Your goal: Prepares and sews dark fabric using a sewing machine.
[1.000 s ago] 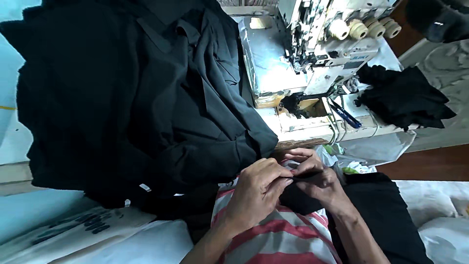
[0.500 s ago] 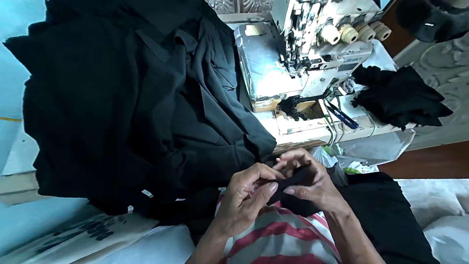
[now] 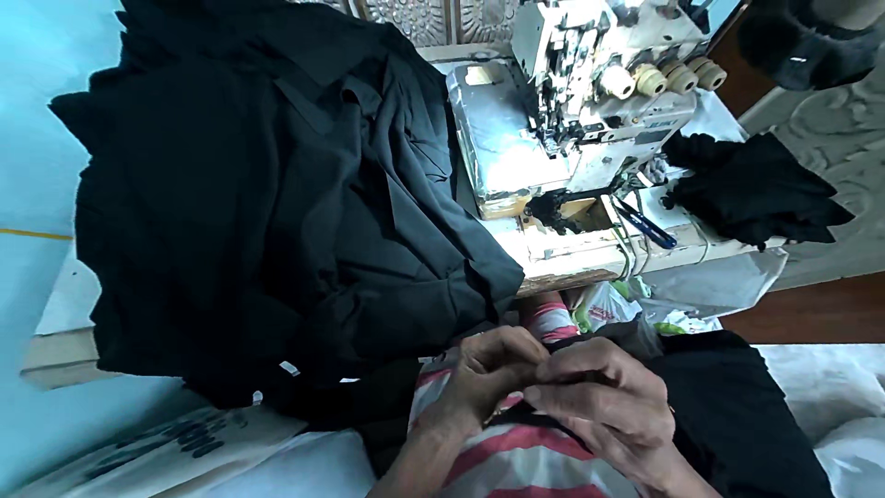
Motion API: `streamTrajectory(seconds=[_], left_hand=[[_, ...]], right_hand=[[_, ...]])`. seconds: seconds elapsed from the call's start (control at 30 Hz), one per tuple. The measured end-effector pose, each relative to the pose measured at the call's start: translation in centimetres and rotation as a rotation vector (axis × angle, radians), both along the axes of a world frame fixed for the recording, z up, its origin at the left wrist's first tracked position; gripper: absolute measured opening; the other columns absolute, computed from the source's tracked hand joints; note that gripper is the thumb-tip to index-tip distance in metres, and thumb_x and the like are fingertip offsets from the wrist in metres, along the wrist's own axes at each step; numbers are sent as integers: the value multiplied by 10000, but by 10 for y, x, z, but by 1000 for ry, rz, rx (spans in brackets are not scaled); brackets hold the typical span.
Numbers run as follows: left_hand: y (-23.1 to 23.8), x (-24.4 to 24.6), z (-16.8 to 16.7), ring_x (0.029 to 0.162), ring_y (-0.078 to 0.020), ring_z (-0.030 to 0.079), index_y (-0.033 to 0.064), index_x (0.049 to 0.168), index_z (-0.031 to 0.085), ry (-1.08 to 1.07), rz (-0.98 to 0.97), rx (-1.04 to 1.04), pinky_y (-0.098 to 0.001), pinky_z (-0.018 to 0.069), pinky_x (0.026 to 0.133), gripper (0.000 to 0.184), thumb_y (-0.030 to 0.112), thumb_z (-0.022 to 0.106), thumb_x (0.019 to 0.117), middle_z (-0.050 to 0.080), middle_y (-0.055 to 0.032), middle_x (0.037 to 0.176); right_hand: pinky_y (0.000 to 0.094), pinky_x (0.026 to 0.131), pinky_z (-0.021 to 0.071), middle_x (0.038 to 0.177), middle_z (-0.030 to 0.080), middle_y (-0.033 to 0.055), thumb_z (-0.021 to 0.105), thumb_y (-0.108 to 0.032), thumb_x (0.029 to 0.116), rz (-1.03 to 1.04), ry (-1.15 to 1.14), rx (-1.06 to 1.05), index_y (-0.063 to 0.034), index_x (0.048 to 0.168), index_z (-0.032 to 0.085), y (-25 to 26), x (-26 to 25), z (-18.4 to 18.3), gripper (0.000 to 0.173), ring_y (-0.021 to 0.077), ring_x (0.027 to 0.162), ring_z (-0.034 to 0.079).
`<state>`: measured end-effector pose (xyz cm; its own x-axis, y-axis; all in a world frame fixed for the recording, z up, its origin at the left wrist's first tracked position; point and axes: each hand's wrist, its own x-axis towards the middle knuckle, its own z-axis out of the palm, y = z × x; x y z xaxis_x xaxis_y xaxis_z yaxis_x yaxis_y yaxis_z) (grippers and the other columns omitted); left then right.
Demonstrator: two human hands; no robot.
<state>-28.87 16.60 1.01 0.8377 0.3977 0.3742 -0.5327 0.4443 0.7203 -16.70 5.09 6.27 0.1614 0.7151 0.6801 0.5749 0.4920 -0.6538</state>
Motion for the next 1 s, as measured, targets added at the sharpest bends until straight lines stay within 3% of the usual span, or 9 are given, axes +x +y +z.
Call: streamTrajectory(seconds=[0.13,0.37,0.5,0.57,0.67,0.77,0.87,0.93,1.0], left_hand=[[-7,-1,1,1014,18,654,107,1130,727,-32,-9,-1,-174,532,904,173,175,612,1019,726,63,1091],[-2,2,2,1097,21,618,98,1273,680,-88,-55,151,-178,499,970,266,167,546,1053,691,60,1224],[2,1,3,1013,7,583,41,1069,668,-24,14,302,-173,475,899,197,212,575,1040,646,18,1029],[3,-4,5,1046,-9,577,34,994,633,88,89,432,-165,479,901,210,237,595,1027,621,-12,1027],[10,-11,1,1241,-141,596,28,928,596,187,149,572,-299,481,1068,222,235,600,1009,680,-95,1126],[17,-19,-7,1165,-132,670,112,952,630,230,127,446,-414,447,1142,205,305,597,1010,737,-7,1016],[15,-24,-4,984,5,677,185,1076,643,308,159,320,-305,545,1012,102,232,634,986,698,126,986],[11,-24,4,892,46,660,185,1133,632,362,184,228,-174,562,811,177,153,648,959,703,142,990],[8,-23,15,846,38,663,170,1100,651,433,185,144,-161,559,760,165,111,655,946,709,126,950]], right_hand=[[96,914,499,1058,596,8,689,-209,990,-72,-2,15,-74,930,608,-5,4,-5,168,-20,1038,596],[73,888,476,1107,599,-104,772,-356,911,12,334,-100,-170,906,625,-8,7,-20,237,-81,1086,557],[91,888,452,1021,591,-103,778,-344,904,101,463,-148,-174,888,633,-11,9,-29,224,-69,1033,547],[88,882,450,988,590,-97,786,-333,897,79,430,-183,-167,870,624,-13,12,-32,233,-67,1016,548],[132,854,511,910,652,-16,752,-200,924,178,321,-253,-93,836,567,-21,26,-33,231,-16,967,624],[71,739,472,896,646,-40,685,-67,908,479,474,-376,-75,888,550,-30,39,-30,136,-80,861,590],[69,762,481,971,632,-160,622,-38,917,446,662,-429,-189,1013,616,-31,43,-35,180,-121,889,575],[87,794,469,928,602,-143,519,5,910,288,648,-408,-177,932,630,-28,42,-37,214,-101,897,563],[91,807,450,861,584,-85,466,6,928,81,467,-384,-117,832,604,-27,37,-36,209,-74,884,558]])
